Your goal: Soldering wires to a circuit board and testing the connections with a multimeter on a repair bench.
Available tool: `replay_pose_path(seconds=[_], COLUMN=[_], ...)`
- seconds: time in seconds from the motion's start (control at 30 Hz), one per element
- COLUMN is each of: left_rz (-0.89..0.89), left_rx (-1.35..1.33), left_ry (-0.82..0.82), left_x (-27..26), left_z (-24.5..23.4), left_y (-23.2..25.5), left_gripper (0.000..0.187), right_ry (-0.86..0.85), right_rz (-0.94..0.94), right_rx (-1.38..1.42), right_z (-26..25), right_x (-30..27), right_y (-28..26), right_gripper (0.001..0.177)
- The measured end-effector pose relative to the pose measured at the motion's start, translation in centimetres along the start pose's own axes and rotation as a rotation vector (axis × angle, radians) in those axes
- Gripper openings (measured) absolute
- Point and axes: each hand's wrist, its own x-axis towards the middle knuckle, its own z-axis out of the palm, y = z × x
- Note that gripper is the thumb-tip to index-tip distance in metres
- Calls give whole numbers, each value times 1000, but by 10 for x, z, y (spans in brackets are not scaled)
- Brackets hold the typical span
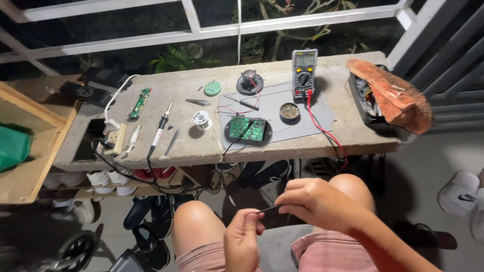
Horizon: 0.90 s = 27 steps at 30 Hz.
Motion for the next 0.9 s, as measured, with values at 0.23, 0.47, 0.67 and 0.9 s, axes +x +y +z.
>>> replay_pose_path(seconds=[0.23, 0.47, 0.67, 0.9], left_rz=[-302, -114, -121, -165], left_rx=[-332, -372, -592, -888], left_ry=[366, 220, 399, 217], left_x=[34, 37, 61, 33], left_z=[-71, -90, -125, -139], left_y=[-37, -83, -90, -156], left_gripper=[33, 33, 34, 41], right_ry=[41, -8, 5, 54], right_rz=[-121, -77, -24, 52], right_rx=[64, -95, -201, -137], right_z=[-61, -102, -146, -165], right_x=[-10, -5, -6, -16], right_y=[24, 55, 67, 90], right_gripper=[19, 20, 28, 23])
